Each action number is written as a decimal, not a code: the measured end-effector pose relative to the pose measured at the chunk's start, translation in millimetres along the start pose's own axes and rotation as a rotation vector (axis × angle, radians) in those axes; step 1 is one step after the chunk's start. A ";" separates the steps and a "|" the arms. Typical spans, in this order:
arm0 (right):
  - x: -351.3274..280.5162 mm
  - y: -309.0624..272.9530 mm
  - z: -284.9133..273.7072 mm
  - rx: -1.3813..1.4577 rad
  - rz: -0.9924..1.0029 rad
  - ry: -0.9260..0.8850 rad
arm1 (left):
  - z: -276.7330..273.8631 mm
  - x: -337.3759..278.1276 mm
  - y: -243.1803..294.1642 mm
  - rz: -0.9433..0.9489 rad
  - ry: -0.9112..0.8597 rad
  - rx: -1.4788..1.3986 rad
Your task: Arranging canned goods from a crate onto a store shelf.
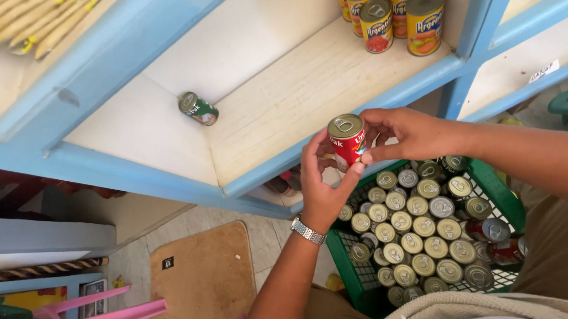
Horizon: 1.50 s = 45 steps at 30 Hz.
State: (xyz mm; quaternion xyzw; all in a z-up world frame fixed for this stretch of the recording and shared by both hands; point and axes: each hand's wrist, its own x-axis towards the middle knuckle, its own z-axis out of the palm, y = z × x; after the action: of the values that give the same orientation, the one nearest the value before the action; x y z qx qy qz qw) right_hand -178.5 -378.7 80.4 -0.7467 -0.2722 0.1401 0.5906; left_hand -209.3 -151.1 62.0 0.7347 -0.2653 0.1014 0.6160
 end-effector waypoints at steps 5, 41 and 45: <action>5.7 -18.2 -2.2 -0.095 -0.062 0.146 | 0.0 9.2 11.2 0.117 0.063 0.242; 53.8 35.9 -66.8 -0.430 0.060 0.564 | 29.3 128.4 -66.9 -0.209 -0.022 0.137; 54.7 50.7 -69.8 -0.385 0.043 0.576 | 27.7 124.8 -59.3 -0.252 -0.019 0.017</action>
State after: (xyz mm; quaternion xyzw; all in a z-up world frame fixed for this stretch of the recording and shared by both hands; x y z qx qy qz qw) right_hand -84.8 -411.4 56.3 -0.8590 -0.0997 -0.1179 0.4882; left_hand -79.0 -204.8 64.8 0.7682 -0.1759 0.0184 0.6153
